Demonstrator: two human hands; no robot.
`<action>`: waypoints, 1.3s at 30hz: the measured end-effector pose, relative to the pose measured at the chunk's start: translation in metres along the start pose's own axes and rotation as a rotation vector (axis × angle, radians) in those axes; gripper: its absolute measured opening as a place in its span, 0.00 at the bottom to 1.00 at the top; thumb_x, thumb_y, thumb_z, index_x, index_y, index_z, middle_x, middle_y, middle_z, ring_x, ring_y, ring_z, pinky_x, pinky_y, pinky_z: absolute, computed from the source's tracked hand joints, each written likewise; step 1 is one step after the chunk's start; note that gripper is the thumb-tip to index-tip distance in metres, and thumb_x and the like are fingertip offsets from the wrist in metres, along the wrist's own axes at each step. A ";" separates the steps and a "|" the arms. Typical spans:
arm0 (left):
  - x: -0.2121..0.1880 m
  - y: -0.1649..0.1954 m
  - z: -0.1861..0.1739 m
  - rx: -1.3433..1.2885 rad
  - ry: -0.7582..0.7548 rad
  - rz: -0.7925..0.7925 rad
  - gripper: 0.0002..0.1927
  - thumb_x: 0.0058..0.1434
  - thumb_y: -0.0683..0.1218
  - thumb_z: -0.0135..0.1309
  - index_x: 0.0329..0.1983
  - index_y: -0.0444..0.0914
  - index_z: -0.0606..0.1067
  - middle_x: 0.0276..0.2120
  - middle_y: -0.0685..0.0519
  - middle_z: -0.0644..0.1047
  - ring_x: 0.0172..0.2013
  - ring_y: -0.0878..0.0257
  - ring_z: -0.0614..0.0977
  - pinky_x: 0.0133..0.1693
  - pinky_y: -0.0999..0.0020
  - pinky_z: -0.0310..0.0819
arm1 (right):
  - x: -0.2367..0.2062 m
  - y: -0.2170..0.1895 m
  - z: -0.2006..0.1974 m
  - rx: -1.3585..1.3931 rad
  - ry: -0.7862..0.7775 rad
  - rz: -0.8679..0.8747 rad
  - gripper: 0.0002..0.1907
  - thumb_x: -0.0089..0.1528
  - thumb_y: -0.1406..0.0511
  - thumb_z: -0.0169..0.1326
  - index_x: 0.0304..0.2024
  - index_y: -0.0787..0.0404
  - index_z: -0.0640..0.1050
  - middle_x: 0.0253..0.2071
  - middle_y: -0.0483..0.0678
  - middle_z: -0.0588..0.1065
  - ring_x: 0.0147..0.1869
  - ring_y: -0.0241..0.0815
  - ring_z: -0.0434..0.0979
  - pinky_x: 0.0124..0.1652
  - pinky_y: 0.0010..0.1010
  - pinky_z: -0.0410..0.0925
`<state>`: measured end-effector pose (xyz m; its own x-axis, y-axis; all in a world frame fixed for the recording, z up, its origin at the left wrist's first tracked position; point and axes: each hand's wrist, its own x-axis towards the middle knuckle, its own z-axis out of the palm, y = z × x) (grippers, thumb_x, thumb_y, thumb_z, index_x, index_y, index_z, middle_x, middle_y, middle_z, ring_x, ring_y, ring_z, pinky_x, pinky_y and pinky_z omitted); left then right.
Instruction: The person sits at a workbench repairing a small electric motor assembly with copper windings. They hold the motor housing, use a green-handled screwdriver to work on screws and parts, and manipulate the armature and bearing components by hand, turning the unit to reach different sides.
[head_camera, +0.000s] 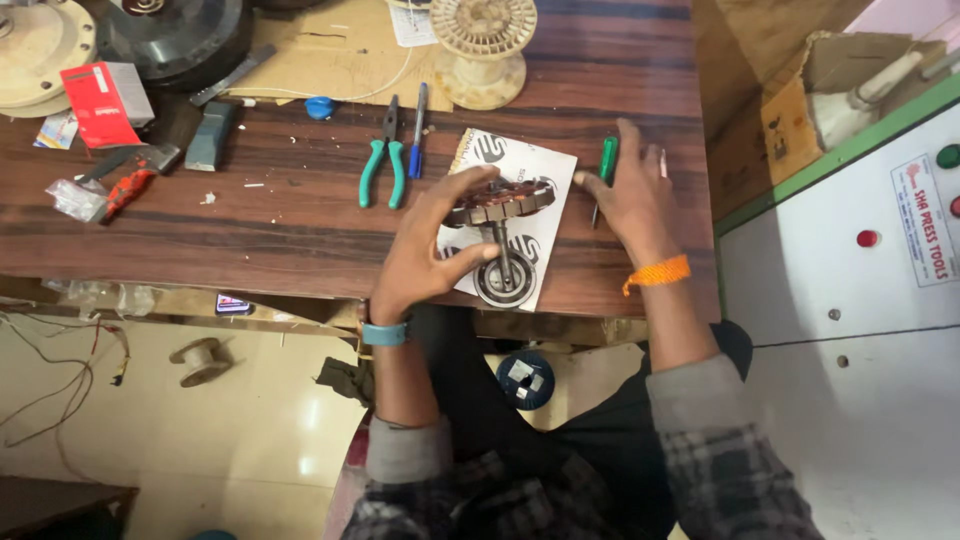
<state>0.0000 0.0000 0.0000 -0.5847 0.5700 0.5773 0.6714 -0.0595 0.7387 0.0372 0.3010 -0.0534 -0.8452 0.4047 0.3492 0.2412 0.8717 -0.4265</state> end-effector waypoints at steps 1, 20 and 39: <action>0.000 -0.002 0.001 0.057 0.017 -0.003 0.34 0.58 0.50 0.68 0.67 0.40 0.71 0.63 0.48 0.76 0.63 0.50 0.77 0.65 0.56 0.67 | 0.005 -0.008 -0.002 -0.002 -0.053 0.051 0.42 0.58 0.60 0.69 0.69 0.60 0.63 0.51 0.64 0.73 0.52 0.64 0.75 0.49 0.55 0.69; -0.002 -0.021 0.022 0.139 0.240 0.064 0.22 0.55 0.47 0.69 0.53 0.42 0.80 0.50 0.53 0.82 0.49 0.60 0.83 0.52 0.64 0.70 | -0.106 -0.086 -0.040 1.240 0.236 -0.305 0.16 0.66 0.67 0.64 0.50 0.68 0.74 0.47 0.61 0.79 0.50 0.58 0.84 0.51 0.53 0.75; -0.004 -0.029 0.026 0.112 0.207 0.029 0.22 0.56 0.47 0.68 0.54 0.43 0.80 0.51 0.52 0.82 0.53 0.58 0.83 0.55 0.64 0.70 | -0.109 -0.081 0.021 1.320 0.596 -0.226 0.19 0.64 0.65 0.66 0.47 0.66 0.70 0.43 0.59 0.79 0.47 0.52 0.84 0.45 0.45 0.77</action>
<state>-0.0049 0.0202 -0.0325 -0.6378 0.3880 0.6653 0.7288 0.0247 0.6843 0.0992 0.1803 -0.0746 -0.4080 0.6342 0.6567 -0.7460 0.1830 -0.6403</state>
